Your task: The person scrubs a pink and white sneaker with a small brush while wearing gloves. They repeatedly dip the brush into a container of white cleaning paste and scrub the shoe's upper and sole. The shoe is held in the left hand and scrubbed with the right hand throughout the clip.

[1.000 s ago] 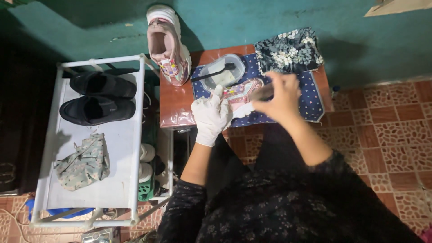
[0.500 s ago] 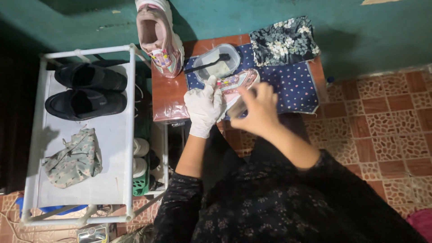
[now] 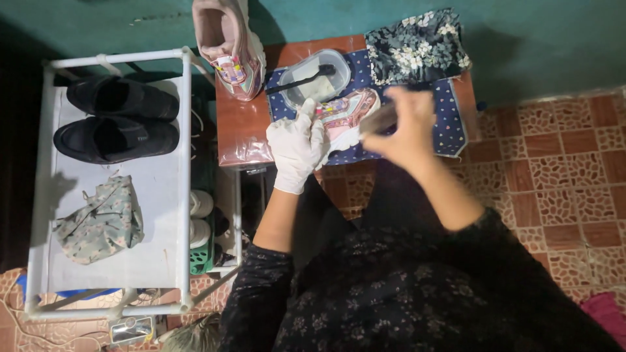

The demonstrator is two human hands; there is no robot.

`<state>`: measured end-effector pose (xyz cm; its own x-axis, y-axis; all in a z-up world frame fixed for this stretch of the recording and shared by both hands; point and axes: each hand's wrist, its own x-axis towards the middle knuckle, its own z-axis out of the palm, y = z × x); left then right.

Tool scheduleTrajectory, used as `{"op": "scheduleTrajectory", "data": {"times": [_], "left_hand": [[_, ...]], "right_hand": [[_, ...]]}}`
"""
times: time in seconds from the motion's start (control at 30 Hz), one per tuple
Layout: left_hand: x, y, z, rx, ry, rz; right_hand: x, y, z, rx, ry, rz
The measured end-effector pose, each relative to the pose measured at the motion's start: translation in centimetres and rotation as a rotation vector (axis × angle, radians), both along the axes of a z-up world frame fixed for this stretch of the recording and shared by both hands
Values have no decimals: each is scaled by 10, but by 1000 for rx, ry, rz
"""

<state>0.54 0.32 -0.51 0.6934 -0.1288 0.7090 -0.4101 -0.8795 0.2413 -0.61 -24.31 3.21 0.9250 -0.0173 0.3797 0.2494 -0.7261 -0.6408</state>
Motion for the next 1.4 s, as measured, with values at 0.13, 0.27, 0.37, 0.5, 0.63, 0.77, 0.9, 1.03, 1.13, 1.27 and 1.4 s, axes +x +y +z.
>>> {"op": "scheduleTrajectory", "data": {"times": [0.13, 0.27, 0.37, 0.5, 0.63, 0.77, 0.9, 1.03, 1.13, 1.27, 1.4], "left_hand": [[2, 2, 2, 9, -8, 3], [4, 5, -1, 6, 2, 3], [1, 4, -2, 2, -4, 13], [-3, 1, 19, 6, 3, -2], [2, 5, 2, -4, -14, 3], [6, 3, 1, -5, -28, -9], [3, 0, 0, -5, -19, -14], [4, 3, -6, -9, -10, -24], [3, 5, 2, -15, 26, -47], [4, 3, 7, -46, 47, -48], [4, 10, 4, -24, 73, -56]], "right_hand": [[-7, 6, -13, 26, -88, -14], [-19, 8, -17, -52, -48, 87], [-1, -6, -29, 57, -85, 57], [-24, 22, -24, -44, -127, 125], [0, -6, -28, 35, -63, 91], [-8, 4, -22, 18, -134, 111], [-21, 5, -11, -14, -43, 157], [15, -32, -35, 90, -131, 87], [1, -13, -17, 182, -23, 174], [26, -34, -46, 237, -5, 200], [15, -24, -24, 247, 24, 279]]}}
